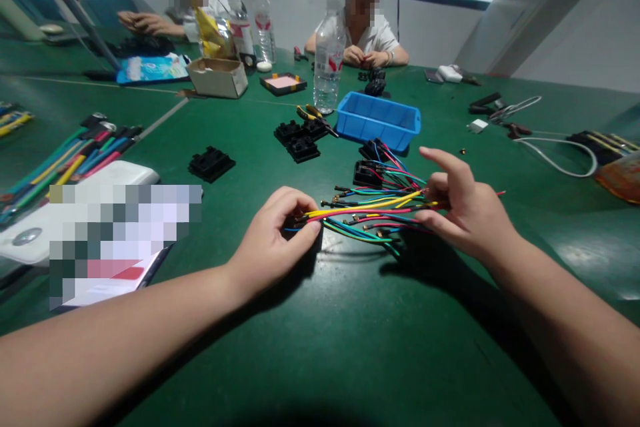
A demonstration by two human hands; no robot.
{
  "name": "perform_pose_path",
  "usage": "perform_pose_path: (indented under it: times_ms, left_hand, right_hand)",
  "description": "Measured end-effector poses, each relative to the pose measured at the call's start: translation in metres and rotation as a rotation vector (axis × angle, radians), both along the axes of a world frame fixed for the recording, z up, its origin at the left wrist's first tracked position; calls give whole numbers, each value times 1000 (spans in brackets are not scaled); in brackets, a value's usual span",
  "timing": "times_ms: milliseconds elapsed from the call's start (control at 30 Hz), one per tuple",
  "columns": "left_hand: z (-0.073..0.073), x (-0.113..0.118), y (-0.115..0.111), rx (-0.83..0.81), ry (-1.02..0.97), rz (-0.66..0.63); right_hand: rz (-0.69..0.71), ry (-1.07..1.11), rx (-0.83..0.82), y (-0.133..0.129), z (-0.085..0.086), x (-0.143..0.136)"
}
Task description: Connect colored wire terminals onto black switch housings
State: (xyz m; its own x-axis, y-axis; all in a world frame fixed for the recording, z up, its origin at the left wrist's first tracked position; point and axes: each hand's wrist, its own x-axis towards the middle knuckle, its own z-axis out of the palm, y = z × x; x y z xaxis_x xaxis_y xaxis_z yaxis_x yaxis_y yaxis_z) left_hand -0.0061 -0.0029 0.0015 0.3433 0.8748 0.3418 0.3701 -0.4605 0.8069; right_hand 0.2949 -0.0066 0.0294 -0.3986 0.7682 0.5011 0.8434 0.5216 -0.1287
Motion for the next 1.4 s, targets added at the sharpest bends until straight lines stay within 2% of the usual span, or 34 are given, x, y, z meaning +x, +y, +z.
perform_pose_path:
  times_ms: [133, 400, 467, 567, 633, 833, 967, 1133, 1300, 1400]
  left_hand:
    - [0, 2, -1, 39, 79, -63]
    - [2, 3, -3, 128, 176, -179]
    - [1, 3, -4, 160, 217, -201]
    - [-1, 3, -6, 195, 278, -220]
    - [-2, 3, -6, 213, 310, -229]
    - [0, 3, -5, 201, 448, -289]
    - [0, 4, -4, 203, 462, -306]
    - [-1, 4, -5, 202, 428, -255]
    - [-3, 1, -4, 216, 209, -77]
    - [-7, -1, -2, 193, 96, 15]
  right_hand:
    - [72, -105, 86, -2, 4, 0]
    - [84, -270, 179, -12, 15, -12]
    - [132, -328, 93, -12, 17, -14]
    - [211, -379, -147, -12, 20, -16]
    - [238, -372, -245, -12, 23, -18]
    - [266, -312, -397, -18, 27, -27]
    - [257, -396, -483, -22, 22, -40]
    - [223, -420, -390, -19, 11, -41]
    - [123, -363, -111, -14, 8, -31]
    - [4, -298, 21, -11, 8, -25]
